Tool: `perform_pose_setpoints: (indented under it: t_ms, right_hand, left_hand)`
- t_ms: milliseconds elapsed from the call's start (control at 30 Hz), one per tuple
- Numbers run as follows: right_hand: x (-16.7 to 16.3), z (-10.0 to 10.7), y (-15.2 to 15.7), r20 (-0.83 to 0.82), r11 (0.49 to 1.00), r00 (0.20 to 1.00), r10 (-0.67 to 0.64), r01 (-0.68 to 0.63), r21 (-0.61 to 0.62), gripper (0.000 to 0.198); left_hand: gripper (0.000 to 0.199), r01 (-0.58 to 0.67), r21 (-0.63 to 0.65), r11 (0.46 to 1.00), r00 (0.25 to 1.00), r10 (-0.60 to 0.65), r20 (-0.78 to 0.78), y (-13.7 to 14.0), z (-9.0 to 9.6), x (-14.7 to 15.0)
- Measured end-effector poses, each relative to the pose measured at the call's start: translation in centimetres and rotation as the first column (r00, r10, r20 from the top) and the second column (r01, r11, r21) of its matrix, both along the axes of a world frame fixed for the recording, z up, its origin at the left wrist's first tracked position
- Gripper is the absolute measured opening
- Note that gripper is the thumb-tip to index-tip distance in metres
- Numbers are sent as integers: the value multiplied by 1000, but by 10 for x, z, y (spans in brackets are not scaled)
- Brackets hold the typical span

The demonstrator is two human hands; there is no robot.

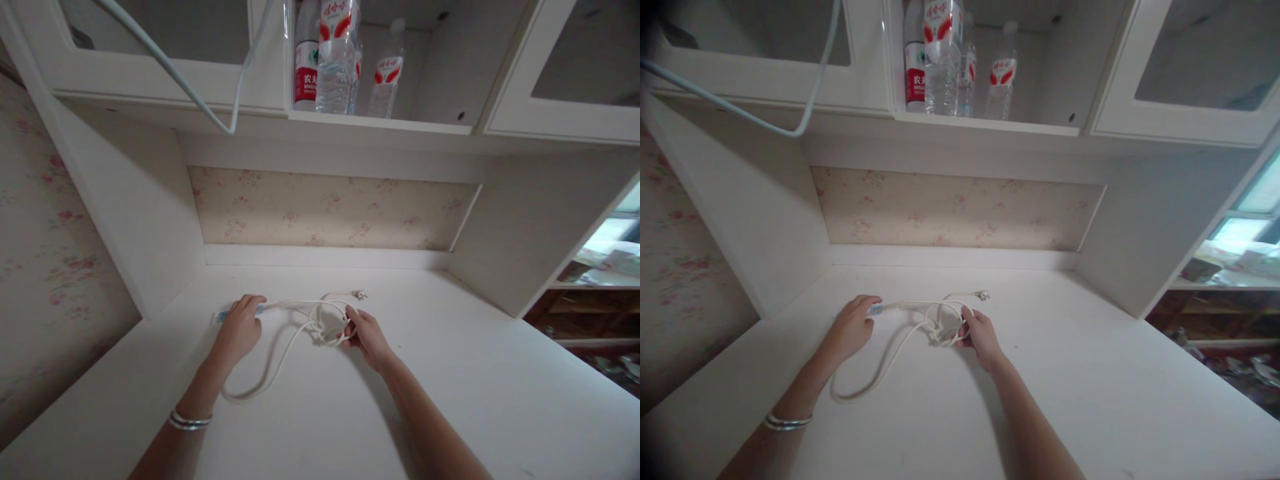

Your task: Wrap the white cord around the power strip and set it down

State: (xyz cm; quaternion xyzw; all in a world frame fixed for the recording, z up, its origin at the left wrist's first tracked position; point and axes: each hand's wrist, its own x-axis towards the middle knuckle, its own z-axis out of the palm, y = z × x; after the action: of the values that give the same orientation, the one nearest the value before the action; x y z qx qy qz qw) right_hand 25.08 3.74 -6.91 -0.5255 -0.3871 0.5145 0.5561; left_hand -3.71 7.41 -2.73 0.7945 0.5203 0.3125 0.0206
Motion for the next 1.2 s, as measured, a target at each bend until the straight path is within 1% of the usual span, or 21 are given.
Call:
perform_pose_setpoints:
  t_ms: [33, 100, 133, 200, 233, 333, 467, 533, 600, 667, 733, 767, 833, 900, 933, 967, 1033, 1100, 1167, 1200]
  right_hand:
    - [-3, 1, -1, 14, 1000, 1000, 19, -19, 6, 41]
    - [-8, 3, -4, 46, 997, 997, 65, -66, 29, 42]
    - [-10, 4, -5, 56, 995, 994, 90, -92, 45, 41]
    - [-13, 6, -8, 66, 989, 990, 123, -128, 79, 41]
    - [-15, 7, -9, 68, 987, 990, 126, -132, 92, 41]
    - [-16, 8, -10, 63, 988, 992, 107, -113, 105, 43]
    - [-19, 10, -8, -13, 988, 993, 114, -112, 102, 42]
    - [-21, 11, -9, -22, 987, 994, 106, -102, 121, 42]
    - [-24, 11, -9, 3, 988, 996, 85, -84, 131, 43]
    - [-26, 10, -9, 31, 991, 998, 63, -66, 119, 44]
    - [-26, 7, -7, 48, 994, 998, 36, -41, 98, 45]
    - [-25, 5, -6, 57, 996, 998, 16, -21, 88, 45]
    - [-23, 1, -3, 72, 997, 997, -24, 19, 73, 45]
    - [-19, -3, 0, 83, 998, 995, -47, 43, 52, 44]
    - [-17, -4, 1, 90, 998, 995, -51, 47, 41, 43]
    - [-15, -6, 2, 98, 998, 994, -53, 50, 31, 42]
    - [-13, -7, 4, 111, 998, 992, -61, 59, 22, 40]
    - [-11, -8, 4, 111, 997, 991, -72, 69, 30, 40]
    - [-12, -9, 5, 110, 996, 990, -83, 80, 35, 39]
    - [-12, -10, 5, 112, 996, 990, -88, 85, 36, 39]
  left_hand:
    - [44, 71, 70, 995, 997, -72, 15, -10, 8, 15]
    - [34, 260, 138, 956, 965, -262, -9, -29, 25, 48]
    - [28, 369, 136, 920, 929, -362, -73, -37, 31, 64]
    - [21, 521, 120, 845, 845, -490, -214, -47, 37, 92]
    - [19, 548, 119, 828, 820, -504, -273, -49, 38, 102]
    - [14, 516, 126, 848, 811, -435, -392, -44, 31, 119]
    - [18, 408, 207, 889, 830, -267, -489, -29, 22, 122]
    - [18, 389, 243, 889, 818, -212, -535, -23, 22, 121]
    - [13, 429, 234, 873, 780, -227, -583, -19, 22, 119]
    - [9, 479, 199, 855, 744, -276, -608, -16, 21, 116]
    - [9, 506, 173, 845, 736, -319, -597, -15, 20, 112]
    - [11, 501, 176, 847, 752, -326, -573, -14, 20, 109]
    - [15, 442, 210, 872, 827, -306, -471, -12, 22, 103]
    - [19, 315, 258, 913, 930, -244, -273, -7, 30, 94]
    - [20, 226, 272, 935, 971, -194, -140, -4, 36, 88]
    - [21, 145, 283, 948, 988, -154, 10, -1, 42, 82]
    - [23, 20, 276, 961, 960, -95, 263, 5, 55, 66]
    - [24, -74, 227, 971, 884, -41, 465, 8, 65, 47]
    - [24, -54, 184, 981, 816, -63, 574, 7, 67, 28]
    - [23, -23, 171, 985, 807, -83, 584, 5, 66, 20]
